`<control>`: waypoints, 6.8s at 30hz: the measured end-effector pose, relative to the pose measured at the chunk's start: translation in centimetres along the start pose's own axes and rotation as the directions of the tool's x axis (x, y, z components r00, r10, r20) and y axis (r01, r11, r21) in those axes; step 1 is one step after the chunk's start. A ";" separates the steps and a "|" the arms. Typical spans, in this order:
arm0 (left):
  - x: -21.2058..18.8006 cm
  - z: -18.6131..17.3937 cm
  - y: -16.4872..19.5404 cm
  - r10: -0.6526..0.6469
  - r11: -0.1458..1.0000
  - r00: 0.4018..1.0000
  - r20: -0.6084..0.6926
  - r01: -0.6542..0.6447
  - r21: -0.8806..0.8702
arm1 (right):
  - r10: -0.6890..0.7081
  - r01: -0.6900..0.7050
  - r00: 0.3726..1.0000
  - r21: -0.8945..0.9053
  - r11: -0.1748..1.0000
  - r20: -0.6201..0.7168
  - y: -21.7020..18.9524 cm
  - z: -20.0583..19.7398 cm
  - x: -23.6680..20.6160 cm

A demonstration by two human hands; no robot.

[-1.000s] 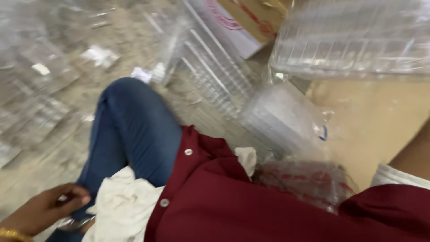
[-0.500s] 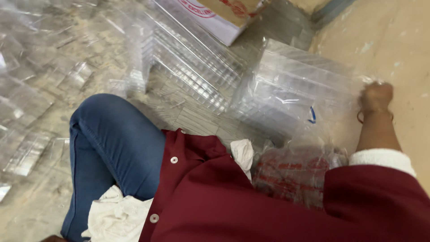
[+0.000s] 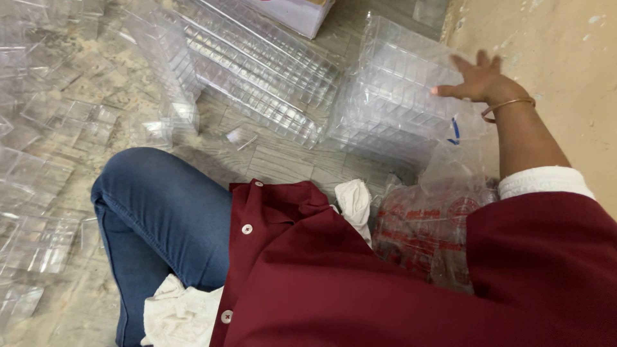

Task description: The person sits on the floor and repeatedly picks up small clear plastic containers from a large pile, aligns them, and stacks them into neat columns. The person occasionally places completed stacks aside and continues assembling new stacks from the surrounding pile.

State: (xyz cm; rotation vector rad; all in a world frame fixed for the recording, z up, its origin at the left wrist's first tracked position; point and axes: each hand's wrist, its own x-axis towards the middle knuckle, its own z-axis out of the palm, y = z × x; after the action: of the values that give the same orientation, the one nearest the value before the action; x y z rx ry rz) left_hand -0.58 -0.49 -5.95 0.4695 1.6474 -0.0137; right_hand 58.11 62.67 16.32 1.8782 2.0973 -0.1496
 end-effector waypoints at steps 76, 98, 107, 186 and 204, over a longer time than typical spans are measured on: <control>-13.6 2.3 -7.4 -0.143 -0.035 0.254 -0.957 -0.967 -0.252 | -0.853 -0.319 -0.025 0.805 0.500 0.521 -66.0 21.7 -43.3; -20.2 9.7 -9.5 0.354 0.692 0.577 -0.737 -0.691 -0.209 | -0.823 0.690 -0.372 0.721 0.064 0.430 -57.9 19.5 -43.7; -16.0 -2.2 -21.9 -0.796 0.508 0.518 -0.313 0.290 -0.811 | -0.786 0.692 -0.564 0.664 -0.282 0.253 -58.2 15.4 -47.1; -6.7 2.7 -5.2 -0.156 -0.122 0.517 -0.842 -0.856 -0.503 | -0.961 -0.439 0.220 0.896 0.059 0.170 -64.0 15.9 -38.7; -6.4 2.5 -6.0 -0.235 -0.229 0.392 -0.889 -0.912 -0.341 | -0.983 0.983 -0.179 0.037 -0.180 -0.034 -61.3 16.0 -38.0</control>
State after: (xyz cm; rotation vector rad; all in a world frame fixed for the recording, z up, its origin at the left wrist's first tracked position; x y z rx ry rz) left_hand 0.35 -8.52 -1.80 -0.2615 1.5405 2.3744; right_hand 3.78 14.04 4.64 -0.4231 2.9665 -0.5396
